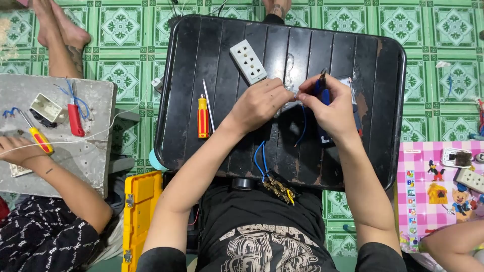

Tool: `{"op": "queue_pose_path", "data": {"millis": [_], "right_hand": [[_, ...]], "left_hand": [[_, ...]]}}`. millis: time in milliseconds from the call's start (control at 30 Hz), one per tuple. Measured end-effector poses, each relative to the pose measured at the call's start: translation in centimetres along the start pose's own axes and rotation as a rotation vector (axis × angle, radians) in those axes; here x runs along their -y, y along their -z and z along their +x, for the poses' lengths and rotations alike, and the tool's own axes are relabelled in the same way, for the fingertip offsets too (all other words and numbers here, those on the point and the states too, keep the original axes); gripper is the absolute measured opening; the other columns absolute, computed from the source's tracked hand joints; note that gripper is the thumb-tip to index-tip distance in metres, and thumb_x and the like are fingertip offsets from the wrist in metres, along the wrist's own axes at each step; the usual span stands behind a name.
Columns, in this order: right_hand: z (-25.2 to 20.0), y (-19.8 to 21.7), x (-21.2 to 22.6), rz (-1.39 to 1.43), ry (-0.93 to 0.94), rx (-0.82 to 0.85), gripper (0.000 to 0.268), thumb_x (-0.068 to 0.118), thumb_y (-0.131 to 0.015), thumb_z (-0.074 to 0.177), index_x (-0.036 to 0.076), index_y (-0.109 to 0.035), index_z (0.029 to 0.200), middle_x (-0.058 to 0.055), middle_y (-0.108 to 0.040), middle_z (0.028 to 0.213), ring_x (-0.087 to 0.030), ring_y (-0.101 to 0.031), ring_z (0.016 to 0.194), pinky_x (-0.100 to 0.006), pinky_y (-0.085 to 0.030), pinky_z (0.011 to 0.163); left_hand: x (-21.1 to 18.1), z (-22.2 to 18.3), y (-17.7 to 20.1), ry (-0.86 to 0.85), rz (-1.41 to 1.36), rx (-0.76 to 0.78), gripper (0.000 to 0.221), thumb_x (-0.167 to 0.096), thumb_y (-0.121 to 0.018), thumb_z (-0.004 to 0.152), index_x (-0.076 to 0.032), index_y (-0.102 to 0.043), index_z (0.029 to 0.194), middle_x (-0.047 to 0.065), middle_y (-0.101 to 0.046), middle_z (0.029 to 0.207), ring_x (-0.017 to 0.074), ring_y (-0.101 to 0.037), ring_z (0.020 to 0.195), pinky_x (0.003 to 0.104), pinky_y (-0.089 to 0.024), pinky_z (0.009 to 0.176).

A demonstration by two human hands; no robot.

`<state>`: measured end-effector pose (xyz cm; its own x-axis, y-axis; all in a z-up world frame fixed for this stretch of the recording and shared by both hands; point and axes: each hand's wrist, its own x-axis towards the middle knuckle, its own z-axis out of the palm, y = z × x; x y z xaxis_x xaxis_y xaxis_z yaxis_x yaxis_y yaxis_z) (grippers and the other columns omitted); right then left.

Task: Testing and wiring electronic components using a multimeter and hand tools

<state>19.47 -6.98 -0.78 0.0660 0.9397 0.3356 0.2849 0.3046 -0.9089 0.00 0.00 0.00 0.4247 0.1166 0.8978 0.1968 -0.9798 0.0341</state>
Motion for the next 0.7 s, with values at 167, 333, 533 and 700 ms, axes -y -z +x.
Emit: {"op": "queue_pose_path", "data": {"millis": [167,333,533,700], "right_hand": [[0.8,-0.3,0.1,-0.041,0.057,-0.084,0.012,-0.01,-0.071,0.09,-0.002,-0.073,0.099,-0.015,-0.07,0.083,-0.019,-0.067,0.079,-0.034,-0.056,0.072],[1.1,0.1,0.5,-0.109,0.141,-0.148,0.014,-0.009,-0.075,0.091,0.002,-0.075,0.098,-0.011,-0.069,0.081,-0.016,-0.065,0.08,-0.032,-0.054,0.075],[1.5,0.6,0.1,-0.031,0.205,-0.112,0.013,-0.009,-0.078,0.088,0.002,-0.075,0.096,-0.011,-0.07,0.081,-0.016,-0.068,0.079,-0.031,-0.055,0.075],[1.6,1.0,-0.3,0.054,0.241,-0.068,0.012,-0.008,-0.078,0.088,0.0,-0.073,0.095,-0.013,-0.072,0.085,-0.021,-0.071,0.082,-0.034,-0.056,0.079]], "left_hand": [[0.6,-1.5,-0.2,0.358,-0.223,0.124,0.036,-0.013,-0.084,0.086,-0.008,-0.064,0.115,0.005,-0.067,0.094,0.0232,-0.066,0.092,0.036,-0.054,0.088],[0.7,-1.8,0.1,0.598,-0.394,0.211,0.081,-0.016,-0.094,0.076,-0.008,-0.046,0.141,0.016,-0.059,0.122,0.0351,-0.066,0.105,0.049,-0.058,0.092],[0.9,-1.6,0.6,1.023,-0.655,0.559,0.061,-0.018,-0.083,0.085,0.005,-0.054,0.134,0.022,-0.075,0.099,0.0248,-0.075,0.085,0.027,-0.061,0.068],[1.4,-2.2,0.3,0.94,-0.712,0.716,0.025,-0.018,-0.08,0.086,0.001,-0.073,0.1,0.022,-0.076,0.088,0.0341,-0.074,0.085,0.042,-0.06,0.073]]}}
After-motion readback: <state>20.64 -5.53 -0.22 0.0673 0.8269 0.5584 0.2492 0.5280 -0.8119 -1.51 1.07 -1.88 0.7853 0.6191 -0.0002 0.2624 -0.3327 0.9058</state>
